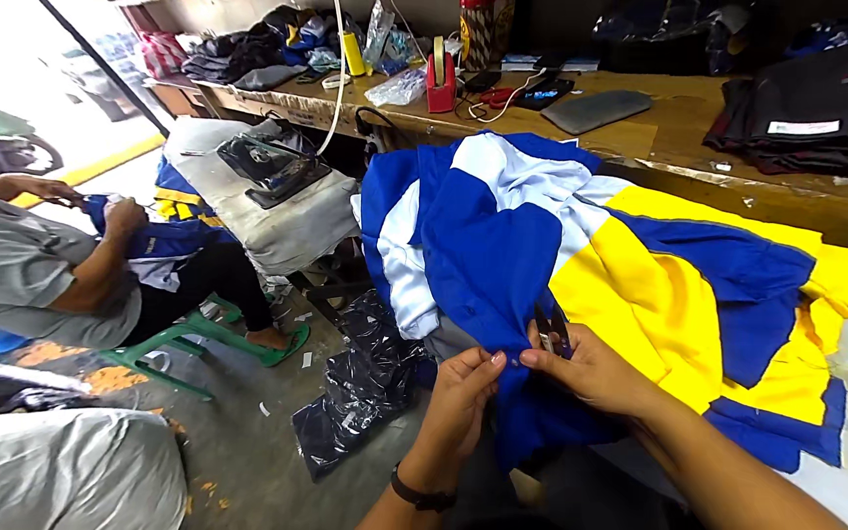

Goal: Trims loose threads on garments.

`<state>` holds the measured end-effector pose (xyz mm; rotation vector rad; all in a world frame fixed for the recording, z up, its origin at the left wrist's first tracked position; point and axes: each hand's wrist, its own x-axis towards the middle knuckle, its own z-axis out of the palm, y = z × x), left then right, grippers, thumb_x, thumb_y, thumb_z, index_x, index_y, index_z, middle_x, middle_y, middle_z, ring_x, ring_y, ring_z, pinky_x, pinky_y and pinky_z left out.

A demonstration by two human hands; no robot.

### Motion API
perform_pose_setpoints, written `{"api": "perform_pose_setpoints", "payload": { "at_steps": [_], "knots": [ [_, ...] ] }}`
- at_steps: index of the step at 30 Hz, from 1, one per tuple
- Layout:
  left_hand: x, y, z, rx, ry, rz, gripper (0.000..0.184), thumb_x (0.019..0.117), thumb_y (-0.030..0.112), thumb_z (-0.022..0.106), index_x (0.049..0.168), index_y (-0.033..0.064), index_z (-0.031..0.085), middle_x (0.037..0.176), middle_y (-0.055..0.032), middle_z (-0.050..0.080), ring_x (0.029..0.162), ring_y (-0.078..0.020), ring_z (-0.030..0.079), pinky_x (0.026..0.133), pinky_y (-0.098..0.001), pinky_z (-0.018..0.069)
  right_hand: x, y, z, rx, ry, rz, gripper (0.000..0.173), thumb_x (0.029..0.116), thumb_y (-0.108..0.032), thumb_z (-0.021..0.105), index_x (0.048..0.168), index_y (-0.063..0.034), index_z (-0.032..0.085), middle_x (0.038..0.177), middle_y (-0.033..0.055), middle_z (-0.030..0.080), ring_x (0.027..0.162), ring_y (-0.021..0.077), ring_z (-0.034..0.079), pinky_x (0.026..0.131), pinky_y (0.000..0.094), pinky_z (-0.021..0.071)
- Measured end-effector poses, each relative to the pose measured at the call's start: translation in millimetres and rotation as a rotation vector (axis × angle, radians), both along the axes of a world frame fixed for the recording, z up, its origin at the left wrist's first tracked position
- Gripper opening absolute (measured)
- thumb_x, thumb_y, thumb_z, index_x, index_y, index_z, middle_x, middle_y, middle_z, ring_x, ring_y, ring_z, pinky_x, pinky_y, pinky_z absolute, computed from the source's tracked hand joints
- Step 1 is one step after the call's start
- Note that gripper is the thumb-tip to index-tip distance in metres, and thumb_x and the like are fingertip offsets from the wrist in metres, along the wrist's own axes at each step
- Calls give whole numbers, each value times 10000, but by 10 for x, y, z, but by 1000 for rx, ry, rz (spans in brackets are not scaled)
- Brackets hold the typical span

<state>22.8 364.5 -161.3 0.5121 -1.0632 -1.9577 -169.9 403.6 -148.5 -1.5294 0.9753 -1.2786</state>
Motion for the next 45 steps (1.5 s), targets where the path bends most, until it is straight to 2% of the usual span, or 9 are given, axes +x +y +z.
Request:
{"api": "perform_pose_setpoints", "payload": {
  "at_steps": [2,3,4,7,11,15,29,37,45],
  "knots": [
    [-53,-6,16,-113,-37,-9,178,985,67,580,859,79,704,817,7,713,751,-36,665,714,-215,554,-172,87,169,-198,485,-165,322,1004,-430,622,947,-115,653,735,-74,562,652,-26,500,595,173,411],
    [-69,-10,34,-190,-59,-2,172,976,77,597,841,93,703,792,35,697,728,-13,642,688,-195,532,-242,161,286,-279,701,-245,461,995,-583,551,1005,-138,673,759,-50,612,675,29,561,600,257,453],
    [-78,-17,59,-254,-71,-1,167,975,84,610,838,98,705,779,51,690,718,-2,632,678,-187,523,-296,237,412,-358,863,-302,556,999,-657,467,1030,-143,678,767,-30,628,684,82,595,588,321,463],
    [-113,-25,132,-364,-87,-22,166,975,76,620,835,92,708,760,72,669,711,12,620,686,-181,525,-407,387,768,-587,1199,-369,521,1031,-573,431,908,-149,708,691,-24,563,610,147,567,499,336,392],
    [-176,-6,180,-426,-127,-42,176,973,66,615,814,85,687,739,83,645,693,21,600,676,-174,509,-413,468,1062,-721,1429,-329,482,1016,-477,469,769,-131,697,601,-18,501,525,159,512,456,318,333],
    [-198,4,202,-472,-162,-23,190,967,57,618,789,81,679,719,91,624,671,27,577,651,-165,490,-379,460,1157,-742,1514,-264,462,995,-444,481,694,-130,635,568,-20,477,500,156,500,449,311,321],
    [-217,-6,227,-609,-233,-8,186,963,81,632,786,55,681,697,83,606,636,39,543,598,-146,453,-313,391,1255,-742,1576,-139,422,969,-381,526,629,-139,584,543,-19,460,485,159,505,440,318,342],
    [-217,-21,256,-705,-331,-32,183,953,117,650,786,58,693,710,90,608,659,52,534,614,-146,444,-223,359,1321,-727,1622,-23,384,950,-306,569,610,-128,587,552,6,510,493,172,543,436,328,362],
    [-215,-19,240,-781,-414,-59,221,960,174,659,767,72,693,707,89,603,654,56,521,605,-146,428,-218,320,1311,-671,1616,87,360,922,-325,644,617,-139,602,519,-15,478,457,150,524,412,309,347]
  ]
}}
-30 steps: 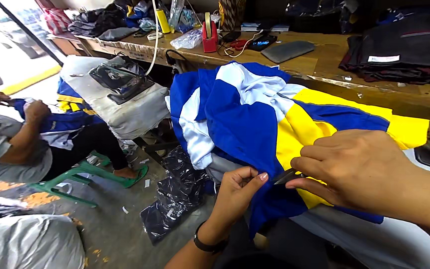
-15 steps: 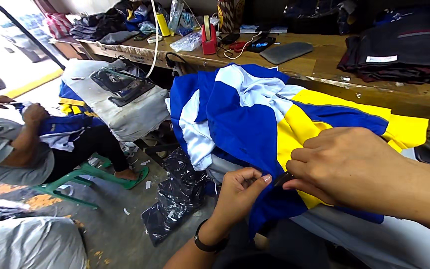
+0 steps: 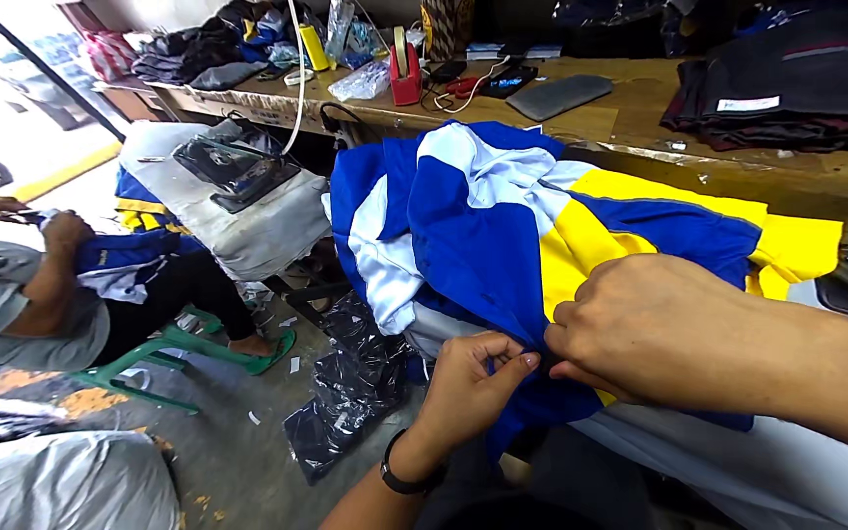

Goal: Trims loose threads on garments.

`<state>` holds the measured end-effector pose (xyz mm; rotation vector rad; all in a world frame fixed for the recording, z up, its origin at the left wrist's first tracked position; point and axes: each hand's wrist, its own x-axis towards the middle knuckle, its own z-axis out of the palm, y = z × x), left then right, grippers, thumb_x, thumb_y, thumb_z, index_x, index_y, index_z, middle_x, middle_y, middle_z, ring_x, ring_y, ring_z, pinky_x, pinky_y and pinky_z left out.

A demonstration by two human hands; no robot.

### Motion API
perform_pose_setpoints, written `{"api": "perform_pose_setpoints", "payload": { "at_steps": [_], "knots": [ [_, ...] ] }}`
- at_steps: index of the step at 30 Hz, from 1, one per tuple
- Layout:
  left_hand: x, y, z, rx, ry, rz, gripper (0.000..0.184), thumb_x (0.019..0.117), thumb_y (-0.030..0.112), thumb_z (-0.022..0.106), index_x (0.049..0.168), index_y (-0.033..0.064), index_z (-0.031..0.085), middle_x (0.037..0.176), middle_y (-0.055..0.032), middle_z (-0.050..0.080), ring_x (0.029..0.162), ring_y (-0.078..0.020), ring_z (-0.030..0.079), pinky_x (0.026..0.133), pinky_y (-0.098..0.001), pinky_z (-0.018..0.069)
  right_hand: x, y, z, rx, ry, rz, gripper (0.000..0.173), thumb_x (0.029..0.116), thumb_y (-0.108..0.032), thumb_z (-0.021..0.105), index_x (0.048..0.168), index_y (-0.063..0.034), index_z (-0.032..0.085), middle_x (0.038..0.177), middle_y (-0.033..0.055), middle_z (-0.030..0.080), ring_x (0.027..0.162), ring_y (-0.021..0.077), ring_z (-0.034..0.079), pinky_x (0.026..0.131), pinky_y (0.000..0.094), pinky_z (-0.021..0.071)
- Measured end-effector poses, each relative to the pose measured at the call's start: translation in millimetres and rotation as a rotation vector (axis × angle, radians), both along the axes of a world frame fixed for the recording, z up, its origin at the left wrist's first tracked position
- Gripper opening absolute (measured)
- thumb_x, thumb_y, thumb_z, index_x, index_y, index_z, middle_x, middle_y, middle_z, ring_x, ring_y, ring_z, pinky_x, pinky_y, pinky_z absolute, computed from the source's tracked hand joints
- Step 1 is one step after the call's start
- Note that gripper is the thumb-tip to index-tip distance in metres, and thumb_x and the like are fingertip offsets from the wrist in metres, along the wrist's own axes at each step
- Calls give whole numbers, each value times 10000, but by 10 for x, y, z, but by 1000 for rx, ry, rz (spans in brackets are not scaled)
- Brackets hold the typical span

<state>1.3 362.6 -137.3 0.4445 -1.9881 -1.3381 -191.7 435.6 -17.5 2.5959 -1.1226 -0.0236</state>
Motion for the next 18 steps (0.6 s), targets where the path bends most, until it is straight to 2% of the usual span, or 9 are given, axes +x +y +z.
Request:
{"api": "perform_pose_setpoints", "payload": {
  "at_steps": [9,12,14,15,18],
  "knots": [
    [20,34,-52,-57,-5,34,218,965,174,650,791,56,708,735,65,633,679,38,555,628,-153,461,-13,-34,-66,-6,-18,43,326,898,-317,671,638,-128,616,526,-11,477,464,152,520,418,305,337],
    [29,18,-63,-33,-5,27,207,973,164,645,813,51,711,752,67,634,665,46,544,607,-141,454,-10,-17,-74,-18,-29,-9,337,908,-321,686,645,-119,625,534,-2,496,471,162,536,427,317,356],
    [33,25,-85,-4,6,38,208,978,163,643,815,46,697,760,66,620,637,57,516,565,-123,422,-45,34,-39,-25,-42,-83,338,885,-366,710,664,-117,646,543,7,509,481,182,544,446,345,372],
    [35,36,-105,22,25,51,203,978,153,644,819,40,699,770,60,626,639,54,528,562,-122,433,-87,72,-16,-18,-67,-131,344,868,-407,720,678,-125,665,551,5,518,492,190,554,456,361,386],
    [60,74,-199,166,140,76,137,976,93,641,883,29,718,829,42,680,715,16,619,648,-163,532,-251,173,-86,-51,-237,-276,401,862,-568,640,742,-185,653,570,-55,485,486,142,534,427,341,362]
  ]
}}
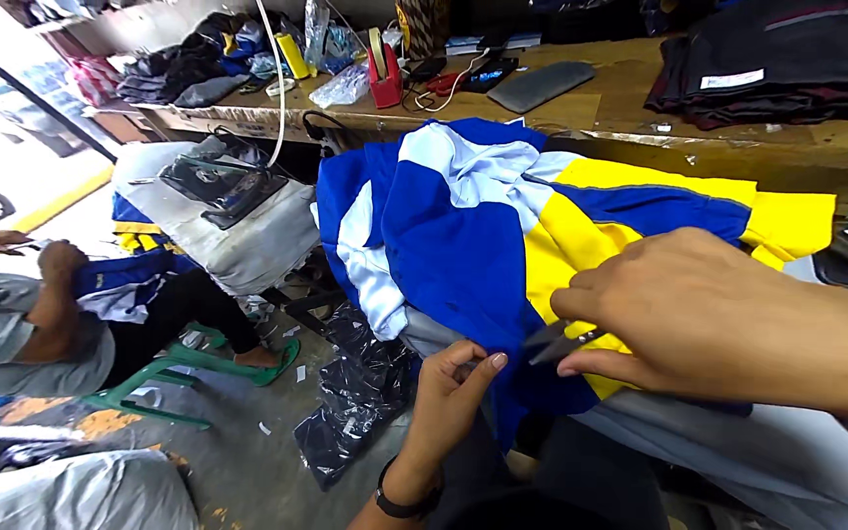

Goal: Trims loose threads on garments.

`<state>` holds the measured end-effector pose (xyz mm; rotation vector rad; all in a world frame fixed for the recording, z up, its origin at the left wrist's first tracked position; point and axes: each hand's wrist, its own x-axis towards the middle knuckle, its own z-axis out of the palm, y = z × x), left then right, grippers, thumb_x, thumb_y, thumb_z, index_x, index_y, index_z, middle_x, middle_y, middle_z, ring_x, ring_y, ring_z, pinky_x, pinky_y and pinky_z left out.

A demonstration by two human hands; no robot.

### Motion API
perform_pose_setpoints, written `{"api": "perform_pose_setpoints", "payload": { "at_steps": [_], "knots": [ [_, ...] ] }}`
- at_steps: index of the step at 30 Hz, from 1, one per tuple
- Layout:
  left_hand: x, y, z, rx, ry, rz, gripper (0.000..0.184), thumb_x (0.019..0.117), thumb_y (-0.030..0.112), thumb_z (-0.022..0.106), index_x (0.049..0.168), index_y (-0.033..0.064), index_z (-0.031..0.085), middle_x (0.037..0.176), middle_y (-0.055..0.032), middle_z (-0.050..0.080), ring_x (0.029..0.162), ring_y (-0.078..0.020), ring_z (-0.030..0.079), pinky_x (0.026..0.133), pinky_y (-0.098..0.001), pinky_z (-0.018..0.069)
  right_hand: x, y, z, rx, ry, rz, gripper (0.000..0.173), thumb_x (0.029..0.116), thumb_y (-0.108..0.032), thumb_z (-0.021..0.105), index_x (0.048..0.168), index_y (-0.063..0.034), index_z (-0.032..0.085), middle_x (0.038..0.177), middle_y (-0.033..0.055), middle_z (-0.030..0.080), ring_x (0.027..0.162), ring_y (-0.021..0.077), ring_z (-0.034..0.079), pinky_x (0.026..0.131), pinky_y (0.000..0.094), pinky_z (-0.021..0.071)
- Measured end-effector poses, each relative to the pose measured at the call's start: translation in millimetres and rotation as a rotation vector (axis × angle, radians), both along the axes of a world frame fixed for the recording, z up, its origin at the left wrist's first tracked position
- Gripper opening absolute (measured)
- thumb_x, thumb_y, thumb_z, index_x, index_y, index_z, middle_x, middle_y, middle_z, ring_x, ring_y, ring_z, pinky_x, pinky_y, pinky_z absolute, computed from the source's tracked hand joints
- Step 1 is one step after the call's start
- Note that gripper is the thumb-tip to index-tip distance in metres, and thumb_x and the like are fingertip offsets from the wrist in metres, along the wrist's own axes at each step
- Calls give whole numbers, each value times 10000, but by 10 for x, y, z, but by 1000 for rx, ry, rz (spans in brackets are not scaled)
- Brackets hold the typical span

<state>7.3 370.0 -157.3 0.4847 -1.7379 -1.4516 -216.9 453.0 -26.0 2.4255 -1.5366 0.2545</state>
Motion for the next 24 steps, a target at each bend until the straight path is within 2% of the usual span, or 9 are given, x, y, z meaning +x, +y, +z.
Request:
{"api": "perform_pose_setpoints", "payload": {
  "at_steps": [2,3,5,7,10,13,18,22,24],
  "knots": [
    [31,53,-56,151,77,-14,89,970,70,650,941,33,725,880,20,722,811,-39,682,764,-234,584,-4,26,-260,3,-284,-123,396,899,-595,593,828,-208,641,595,-100,496,504,76,511,451,305,361],
    [40,85,-77,220,107,-25,67,963,62,659,964,35,720,902,11,729,843,-53,691,801,-253,587,31,26,-452,67,-503,-172,337,924,-549,599,879,-220,654,618,-128,525,534,19,507,484,257,385],
    [45,141,-112,301,144,-43,68,959,54,658,983,38,721,914,6,736,857,-56,695,819,-257,586,147,10,-857,282,-1040,-139,242,1002,-379,617,983,-150,692,706,-125,574,609,-60,498,557,144,409],
    [35,178,-129,330,157,-45,76,959,57,655,978,44,728,912,9,737,847,-49,692,803,-245,581,318,-24,-1144,367,-1453,-8,127,1016,-192,603,964,-91,661,761,-116,594,675,-74,532,630,108,452],
    [38,196,-120,312,162,-8,88,958,55,644,950,52,731,895,22,731,817,-33,680,766,-220,570,513,-64,-1311,328,-1759,51,95,980,-111,628,897,-157,622,719,-156,556,601,-80,481,554,100,396],
    [26,200,-156,276,200,26,87,967,82,643,930,67,720,884,30,713,808,-25,663,750,-207,558,582,-84,-1374,261,-1838,38,116,968,-104,643,891,-177,599,689,-164,526,554,-82,445,511,96,365],
    [-24,226,-202,636,327,-117,96,967,146,682,1027,77,711,953,-35,729,799,-50,670,737,-216,561,674,-81,-1434,311,-1995,2,103,972,-113,654,892,-163,611,654,-137,526,515,-58,429,482,118,357],
    [-25,214,-195,744,343,-127,81,959,136,691,967,68,734,865,-44,725,698,-31,646,626,-177,525,816,-79,-1489,84,-1894,-95,105,974,-124,668,888,-123,607,715,-101,564,573,-41,481,523,123,399],
    [-5,208,-188,809,351,-128,85,967,128,673,925,69,716,818,-47,716,679,-45,664,620,-184,550,830,-91,-1500,-41,-1738,-143,132,957,-140,694,928,-96,573,700,-93,539,579,-44,475,537,109,400]
  ]
}}
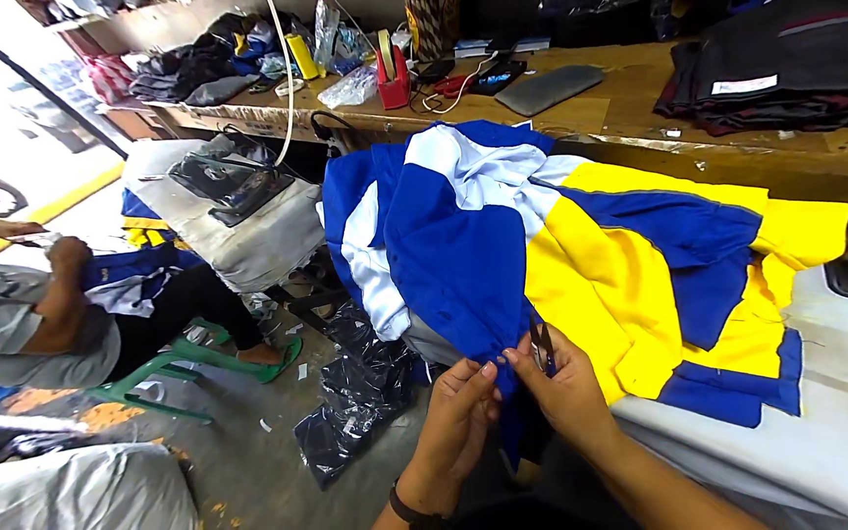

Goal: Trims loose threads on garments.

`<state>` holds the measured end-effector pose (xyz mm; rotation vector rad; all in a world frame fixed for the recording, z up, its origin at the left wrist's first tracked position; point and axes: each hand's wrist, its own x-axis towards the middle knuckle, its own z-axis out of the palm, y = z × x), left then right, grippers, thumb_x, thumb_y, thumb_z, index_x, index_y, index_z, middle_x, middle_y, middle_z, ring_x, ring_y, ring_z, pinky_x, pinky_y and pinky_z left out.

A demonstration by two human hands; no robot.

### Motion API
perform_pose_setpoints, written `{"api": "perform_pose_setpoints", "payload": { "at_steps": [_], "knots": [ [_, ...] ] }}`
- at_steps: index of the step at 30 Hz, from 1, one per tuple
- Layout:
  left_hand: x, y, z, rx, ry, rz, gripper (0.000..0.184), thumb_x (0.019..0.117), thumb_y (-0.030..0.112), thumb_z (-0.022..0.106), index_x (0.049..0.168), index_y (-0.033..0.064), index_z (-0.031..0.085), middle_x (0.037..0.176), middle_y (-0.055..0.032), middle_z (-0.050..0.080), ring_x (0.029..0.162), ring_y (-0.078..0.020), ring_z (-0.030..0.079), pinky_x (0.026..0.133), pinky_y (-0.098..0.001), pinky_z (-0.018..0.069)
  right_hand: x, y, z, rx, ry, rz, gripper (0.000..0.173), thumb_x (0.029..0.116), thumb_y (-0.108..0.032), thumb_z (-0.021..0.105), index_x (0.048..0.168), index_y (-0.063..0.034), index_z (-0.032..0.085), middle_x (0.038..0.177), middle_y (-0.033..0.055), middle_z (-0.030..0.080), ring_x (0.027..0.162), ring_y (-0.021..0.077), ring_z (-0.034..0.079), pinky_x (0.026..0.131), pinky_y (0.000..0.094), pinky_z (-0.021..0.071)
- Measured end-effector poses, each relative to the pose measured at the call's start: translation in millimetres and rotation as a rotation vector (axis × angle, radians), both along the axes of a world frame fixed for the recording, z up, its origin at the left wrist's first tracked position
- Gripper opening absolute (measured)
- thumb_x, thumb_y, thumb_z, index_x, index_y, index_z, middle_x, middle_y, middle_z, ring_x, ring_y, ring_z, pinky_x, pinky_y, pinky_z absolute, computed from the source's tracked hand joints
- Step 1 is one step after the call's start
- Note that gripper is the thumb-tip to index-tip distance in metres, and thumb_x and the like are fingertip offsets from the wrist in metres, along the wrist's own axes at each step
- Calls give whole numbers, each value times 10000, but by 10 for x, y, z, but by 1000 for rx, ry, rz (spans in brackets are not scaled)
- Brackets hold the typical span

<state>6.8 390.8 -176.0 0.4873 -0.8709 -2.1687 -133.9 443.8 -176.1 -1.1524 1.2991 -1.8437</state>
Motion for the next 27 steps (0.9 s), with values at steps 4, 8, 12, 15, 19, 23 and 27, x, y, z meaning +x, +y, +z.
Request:
{"api": "perform_pose_setpoints", "payload": {
  "at_steps": [4,8,12,15,19,23,27],
  "knots": [
    [21,1,43,19,-79,74,124,977,88,640,907,40,730,837,-78,735,703,-68,686,635,-201,563,-176,117,53,62,413,-125,417,898,-336,731,1167,-48,590,848,-62,611,683,-42,526,574,123,434],
    [43,7,107,-5,-137,89,179,988,48,599,855,49,720,773,-48,710,672,-51,664,633,-191,557,-366,283,111,52,695,-187,400,951,-464,683,1092,-90,697,940,-22,673,810,-1,605,679,175,508],
    [56,6,143,-14,-173,41,181,992,58,595,860,53,720,744,-25,695,643,-34,636,612,-182,533,-468,351,154,4,880,-254,326,948,-447,696,1024,-140,780,930,-7,730,843,77,657,727,274,516],
    [46,10,160,9,-136,24,212,989,35,581,818,63,704,658,10,644,550,5,570,530,-134,470,-511,365,243,-7,967,-270,301,966,-430,670,978,-153,787,906,-4,741,807,98,661,692,294,497],
    [55,26,228,126,-76,20,207,1003,-33,534,887,7,700,929,-160,772,825,-166,771,747,-256,624,-558,348,338,0,1064,-264,317,971,-437,638,961,-155,783,880,-1,735,780,125,655,667,316,478],
    [45,22,226,120,-110,52,201,990,-41,541,864,-2,692,959,-185,766,893,-218,770,848,-322,620,-595,327,398,-8,1125,-241,326,981,-440,613,955,-160,777,867,0,731,766,139,649,657,330,463],
    [34,22,222,104,-112,54,204,984,-46,546,849,1,692,945,-182,767,895,-222,770,866,-331,617,-622,294,435,-26,1189,-214,314,979,-421,604,949,-161,777,864,-3,729,753,149,642,644,331,449]
  ]
}}
